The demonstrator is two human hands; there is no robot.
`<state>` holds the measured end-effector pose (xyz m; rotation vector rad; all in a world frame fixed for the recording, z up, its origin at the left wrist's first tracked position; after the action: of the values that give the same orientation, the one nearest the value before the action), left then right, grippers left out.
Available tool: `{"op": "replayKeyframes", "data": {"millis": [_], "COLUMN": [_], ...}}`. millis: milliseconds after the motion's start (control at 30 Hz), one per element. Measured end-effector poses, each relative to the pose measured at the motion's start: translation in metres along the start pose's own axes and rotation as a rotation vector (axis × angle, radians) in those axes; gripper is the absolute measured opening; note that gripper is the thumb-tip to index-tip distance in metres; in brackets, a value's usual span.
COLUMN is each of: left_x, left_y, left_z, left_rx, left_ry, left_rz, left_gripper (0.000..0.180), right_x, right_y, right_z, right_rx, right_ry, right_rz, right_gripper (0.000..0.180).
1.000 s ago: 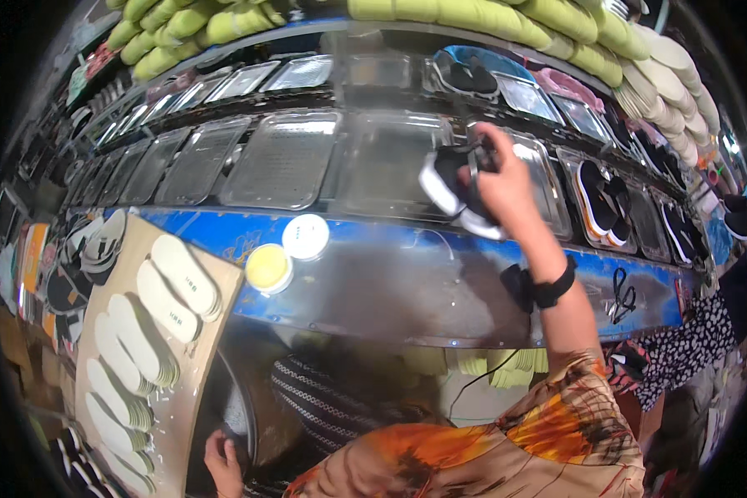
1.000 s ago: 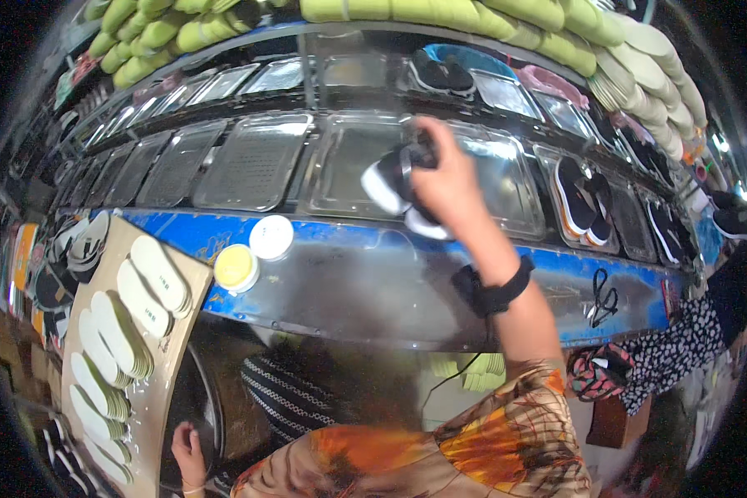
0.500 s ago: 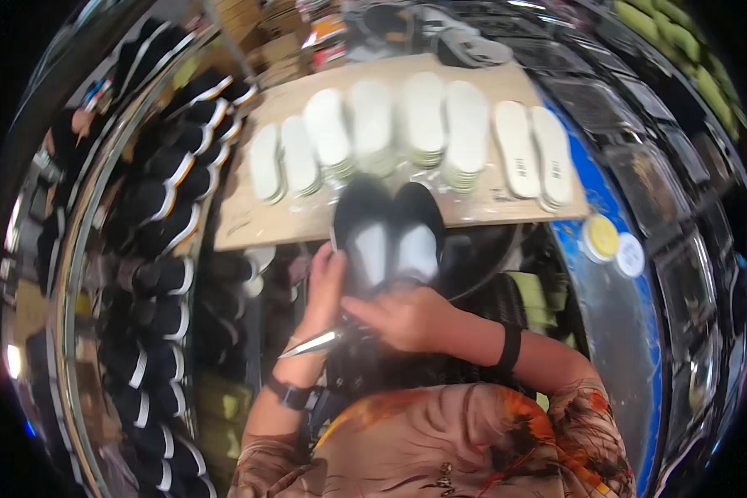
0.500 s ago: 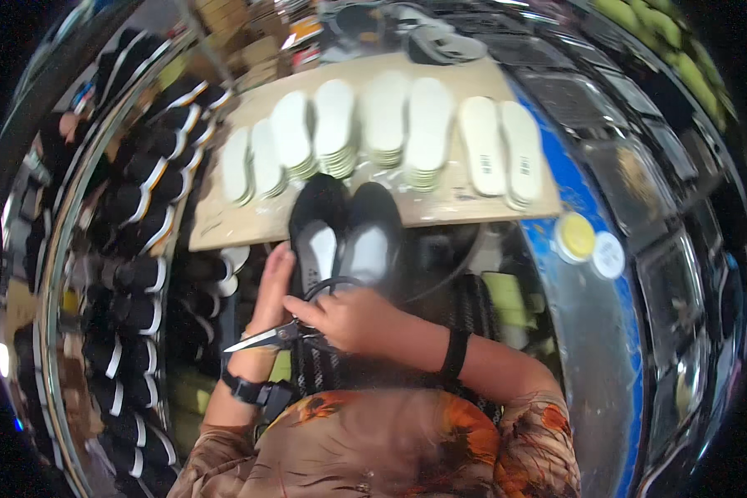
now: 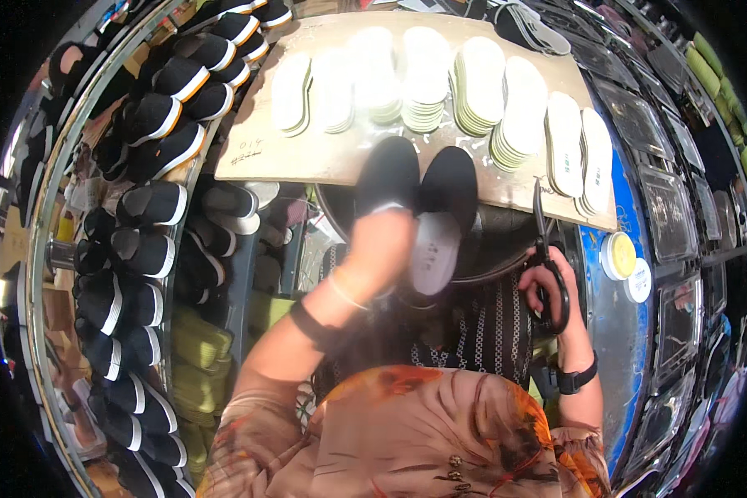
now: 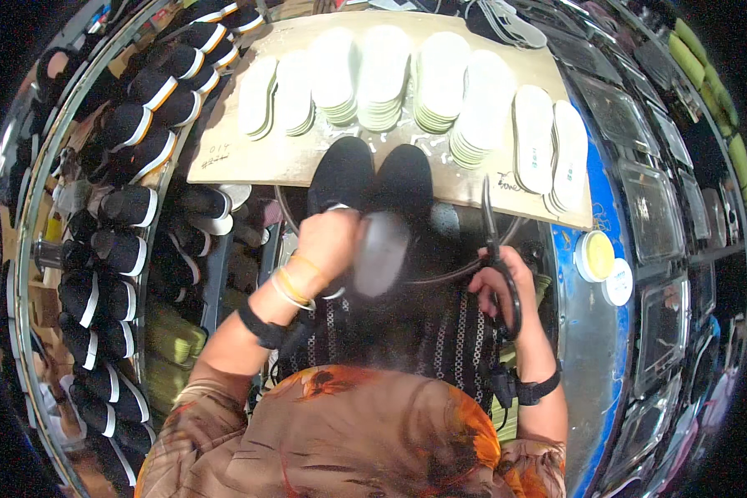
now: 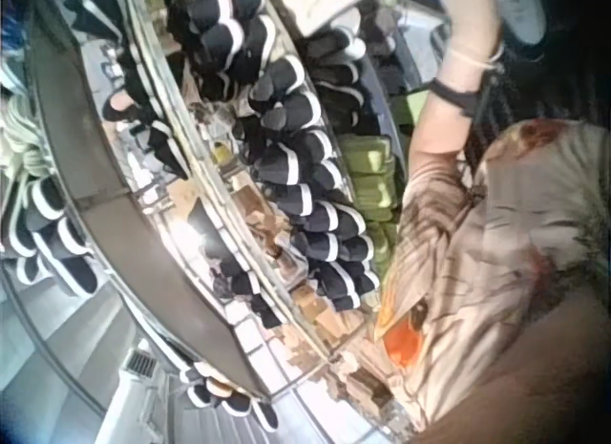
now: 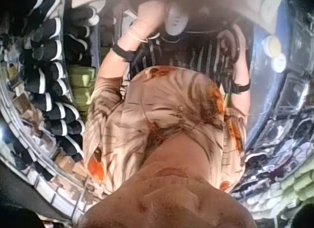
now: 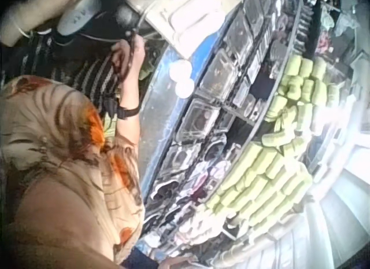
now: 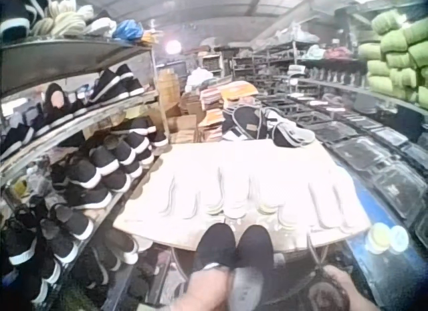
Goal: Manually assembling shoe components by inserting insoles and organizing finished pairs.
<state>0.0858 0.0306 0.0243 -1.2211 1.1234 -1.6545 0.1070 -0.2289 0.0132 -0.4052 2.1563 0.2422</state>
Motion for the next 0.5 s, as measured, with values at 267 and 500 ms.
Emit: {"op": "replayKeyframes", "data": {"millis": [267,500], "left_x": [-0.043,-0.037], "left_y": [-0.046,-0.051], "left_z": [-0.075,-0.102], "left_rx": [0.135,-0.068], "left_ry": [0.108,0.145], "left_rz": [-0.427,-0.407], "left_gripper": [0.024,0.023], "right_x": [0.017,-0.025], "right_y": [-0.018,0.037], "right_z": [0.008,0.016], "right_rx": [-0.067,0.000], "right_ry": [-0.069,-0.419], "right_rz": [-0.300,-0.651], "right_gripper": [0.061,0.064]}}
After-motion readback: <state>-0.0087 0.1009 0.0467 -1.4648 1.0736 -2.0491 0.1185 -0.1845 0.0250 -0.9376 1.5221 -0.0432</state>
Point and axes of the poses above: each hand's wrist, its own z-axis towards the middle knuckle, its own y-axis out of the palm, x = y × z, the point moved 6 cm from there along z, towards the middle knuckle, and after that the axes turned 15 degrees about y, right-handed, at the moved point
